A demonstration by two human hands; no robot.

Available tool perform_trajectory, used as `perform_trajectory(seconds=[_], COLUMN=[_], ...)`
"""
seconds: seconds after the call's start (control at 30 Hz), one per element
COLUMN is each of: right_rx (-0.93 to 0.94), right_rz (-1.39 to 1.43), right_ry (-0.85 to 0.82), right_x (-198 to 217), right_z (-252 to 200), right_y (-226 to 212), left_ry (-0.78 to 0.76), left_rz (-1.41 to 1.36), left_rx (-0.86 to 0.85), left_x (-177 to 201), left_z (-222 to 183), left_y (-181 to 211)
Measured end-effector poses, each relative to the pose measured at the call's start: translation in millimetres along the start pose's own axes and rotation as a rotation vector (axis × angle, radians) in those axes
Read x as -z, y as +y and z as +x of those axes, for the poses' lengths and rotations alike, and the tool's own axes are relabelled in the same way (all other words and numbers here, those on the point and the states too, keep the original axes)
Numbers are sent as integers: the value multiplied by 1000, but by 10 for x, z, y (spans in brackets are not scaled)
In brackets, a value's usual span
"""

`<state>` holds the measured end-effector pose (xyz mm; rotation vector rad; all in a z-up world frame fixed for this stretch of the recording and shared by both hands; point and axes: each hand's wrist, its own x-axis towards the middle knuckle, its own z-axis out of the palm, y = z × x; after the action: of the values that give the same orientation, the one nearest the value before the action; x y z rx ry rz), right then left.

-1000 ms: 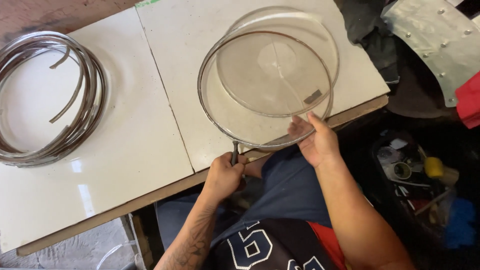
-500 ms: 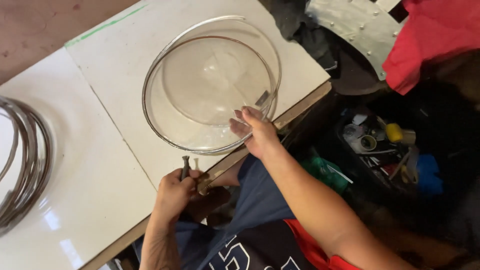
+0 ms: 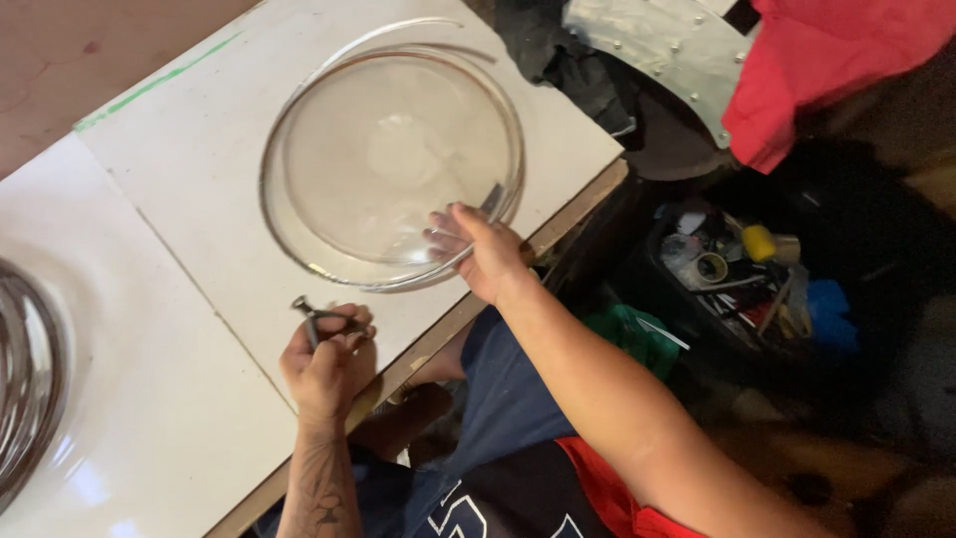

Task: Fitting a transparent drum head into a rim and trimming the edges using a hand tool at a workbench.

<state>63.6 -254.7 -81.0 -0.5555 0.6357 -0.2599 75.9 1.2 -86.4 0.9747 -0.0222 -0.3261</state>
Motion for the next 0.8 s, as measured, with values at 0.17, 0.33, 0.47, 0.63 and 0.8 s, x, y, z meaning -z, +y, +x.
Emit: perform_trajectory(seconds=[0.17, 0.33, 0.47, 0.63, 0.8], right_rx=[24, -43, -12, 24, 31], right_rz=[-89, -94, -120, -163, -149], right_ry=[-258, -405, -403, -371, -306], right_x=[201, 290, 301, 308, 264], right_z=[17, 71, 106, 114, 77], right_y=[43, 22, 42, 82, 82], left_ry=[27, 22, 61, 8, -8], left_rz=[-152, -6, 287, 581, 640], left_rx=[15, -41, -50, -182, -173], left_x=[0, 7, -60, -125, -169], left_z=[-26, -58, -124, -185, -204], left_y=[-63, -82, -22, -31, 19])
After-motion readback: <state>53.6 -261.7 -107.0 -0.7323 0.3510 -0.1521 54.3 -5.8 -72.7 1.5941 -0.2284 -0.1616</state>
